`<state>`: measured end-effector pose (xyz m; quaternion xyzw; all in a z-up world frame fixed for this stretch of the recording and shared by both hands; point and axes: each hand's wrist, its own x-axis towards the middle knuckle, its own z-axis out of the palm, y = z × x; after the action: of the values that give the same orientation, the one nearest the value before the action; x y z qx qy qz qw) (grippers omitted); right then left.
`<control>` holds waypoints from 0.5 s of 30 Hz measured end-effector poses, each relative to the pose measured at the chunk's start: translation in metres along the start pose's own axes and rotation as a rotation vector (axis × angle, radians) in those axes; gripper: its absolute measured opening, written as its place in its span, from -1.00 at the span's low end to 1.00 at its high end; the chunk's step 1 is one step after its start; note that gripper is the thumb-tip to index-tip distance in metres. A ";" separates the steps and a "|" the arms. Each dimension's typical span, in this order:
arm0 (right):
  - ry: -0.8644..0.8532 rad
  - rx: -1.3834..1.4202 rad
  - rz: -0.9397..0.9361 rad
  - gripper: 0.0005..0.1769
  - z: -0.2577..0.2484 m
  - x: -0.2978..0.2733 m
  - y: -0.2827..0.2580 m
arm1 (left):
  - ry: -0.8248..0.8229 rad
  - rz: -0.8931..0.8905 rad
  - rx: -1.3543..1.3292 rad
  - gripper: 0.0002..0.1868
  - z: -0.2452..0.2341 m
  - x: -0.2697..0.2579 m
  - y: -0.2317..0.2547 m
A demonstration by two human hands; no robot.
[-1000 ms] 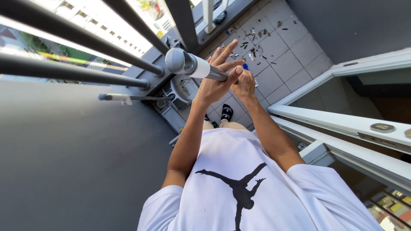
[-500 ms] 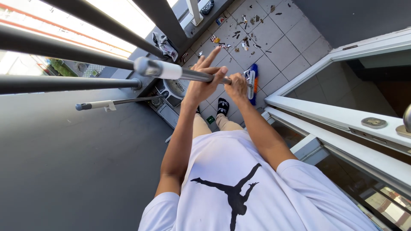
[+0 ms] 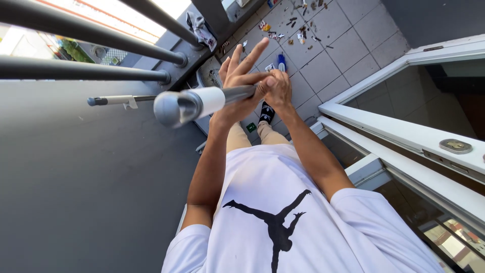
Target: The person slides a white plastic sleeve onto a metal pole and then attaches a blue broom head to the end of the pole.
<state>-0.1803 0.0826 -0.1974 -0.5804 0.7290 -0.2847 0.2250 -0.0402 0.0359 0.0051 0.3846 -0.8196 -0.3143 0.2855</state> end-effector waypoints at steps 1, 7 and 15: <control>0.011 -0.004 0.001 -0.60 -0.008 0.002 0.003 | -0.001 0.011 -0.003 -0.49 -0.001 0.005 0.007; 0.031 -0.044 0.046 -0.70 -0.033 -0.006 0.032 | -0.101 0.007 -0.082 -0.42 0.013 0.019 0.022; -0.115 0.005 0.059 -0.65 -0.016 -0.008 0.037 | -0.080 -0.107 -0.071 -0.42 0.030 0.002 0.003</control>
<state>-0.2152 0.0990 -0.2105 -0.5736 0.7309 -0.2460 0.2760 -0.0637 0.0445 -0.0111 0.4046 -0.7969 -0.3734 0.2488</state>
